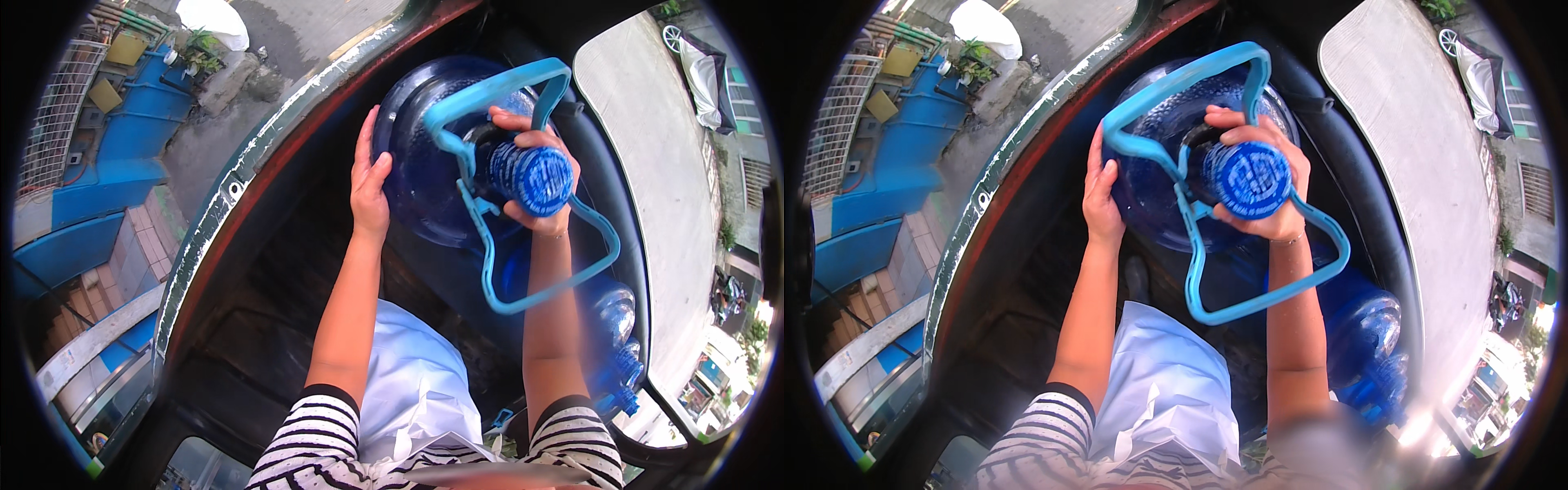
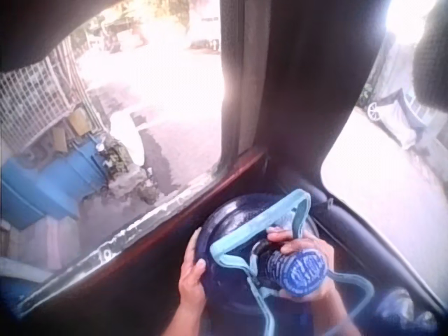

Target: The person repeatedly picks up large blue water jugs from a storage area and loads them into the cargo bed of a three-wheeled vehicle using a blue plastic jug lifter. The person secures the jugs in the vehicle bed and repeats the process several times.

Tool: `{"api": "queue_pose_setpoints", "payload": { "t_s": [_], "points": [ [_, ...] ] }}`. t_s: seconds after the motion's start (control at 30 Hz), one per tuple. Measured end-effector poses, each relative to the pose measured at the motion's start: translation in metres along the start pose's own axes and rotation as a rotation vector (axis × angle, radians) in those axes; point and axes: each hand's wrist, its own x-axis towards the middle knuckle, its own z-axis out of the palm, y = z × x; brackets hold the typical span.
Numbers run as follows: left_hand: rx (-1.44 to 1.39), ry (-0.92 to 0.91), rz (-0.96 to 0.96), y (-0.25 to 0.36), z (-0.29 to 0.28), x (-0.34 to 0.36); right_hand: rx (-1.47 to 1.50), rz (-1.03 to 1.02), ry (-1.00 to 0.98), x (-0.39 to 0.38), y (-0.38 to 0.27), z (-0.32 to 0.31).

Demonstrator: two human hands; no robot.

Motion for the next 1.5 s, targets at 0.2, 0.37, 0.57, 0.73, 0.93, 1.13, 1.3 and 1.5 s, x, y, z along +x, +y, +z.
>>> {"api": "queue_pose_setpoints", "payload": {
  "t_s": [0.2, 0.37, 0.57, 0.73, 0.93, 1.13, 1.3, 1.5],
  "points": [
    [0.010, 0.200, 0.074, 0.001, 0.002, -0.060, 0.017, -0.041, -0.301, 0.016, -0.017, 0.016],
    [-0.092, 0.313, 0.108, -0.009, 0.016, -0.044, 0.023, -0.015, -0.354, 0.048, 0.014, -0.001],
    [0.229, 0.249, 0.279, -0.018, 0.035, -0.011, -0.053, 0.236, -0.069, 0.028, 0.011, -0.025],
    [-0.075, 0.266, 0.179, -0.033, -0.003, -0.013, -0.337, 0.242, 0.077, 0.009, 0.004, -0.021],
    [1.194, 0.210, -0.230, -0.106, -0.143, 0.004, -0.587, 0.314, 0.355, -0.048, 0.031, -0.022],
    [1.210, 0.306, -0.002, -0.187, -0.224, 0.048, -0.543, 0.429, 0.322, -0.070, 0.023, -0.050],
    [1.124, 0.059, -0.597, -0.196, -0.260, -0.021, -0.940, 0.461, 0.127, -0.044, 0.012, -0.074],
    [1.038, 0.036, -0.788, -0.166, -0.226, -0.207, -1.337, 0.445, -0.135, -0.007, 0.026, -0.100]
  ]
}}
